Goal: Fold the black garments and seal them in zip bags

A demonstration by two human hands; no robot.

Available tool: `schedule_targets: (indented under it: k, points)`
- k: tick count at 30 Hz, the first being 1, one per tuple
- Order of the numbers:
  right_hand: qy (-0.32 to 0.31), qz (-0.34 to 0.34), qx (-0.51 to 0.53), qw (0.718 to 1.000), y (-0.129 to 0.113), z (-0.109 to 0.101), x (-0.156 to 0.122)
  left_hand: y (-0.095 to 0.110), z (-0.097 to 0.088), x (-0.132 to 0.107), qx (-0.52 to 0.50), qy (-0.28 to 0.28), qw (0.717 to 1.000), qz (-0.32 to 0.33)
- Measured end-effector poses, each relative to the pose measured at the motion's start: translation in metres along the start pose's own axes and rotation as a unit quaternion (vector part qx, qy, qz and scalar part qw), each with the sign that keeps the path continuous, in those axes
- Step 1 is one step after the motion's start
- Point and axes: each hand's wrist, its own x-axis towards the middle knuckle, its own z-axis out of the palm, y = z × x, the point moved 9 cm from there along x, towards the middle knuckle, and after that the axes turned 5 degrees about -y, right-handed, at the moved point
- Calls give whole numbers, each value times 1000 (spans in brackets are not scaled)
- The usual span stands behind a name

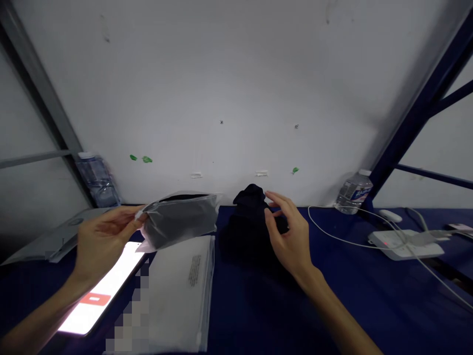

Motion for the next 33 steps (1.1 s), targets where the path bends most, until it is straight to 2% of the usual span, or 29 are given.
schedule_targets:
  k: [3, 6, 10, 15, 19, 26, 33]
  points:
    - [-38, 30, 95, 994, -1, 8, -2, 1, 3, 1, -27, -25, 999, -22]
    - [-127, 58, 195, 971, -1, 25, -7, 0, 13, -1, -48, -72, 995, -50]
    - [-237, 50, 173, 955, -15, 46, -17, 1, 31, -7, -71, -131, 986, -73]
    - [-310, 70, 169, 933, -25, 67, -30, 0, 52, -12, -70, -214, 971, -86]
    - [-336, 92, 167, 922, -20, 75, -36, -6, 59, -11, -26, -269, 959, -84]
    - [-332, 98, 147, 927, -10, 71, -35, -12, 57, -10, 24, -257, 964, -72]
    - [-364, 74, 94, 924, -15, 65, -30, -3, 61, -15, 54, -307, 948, -58]
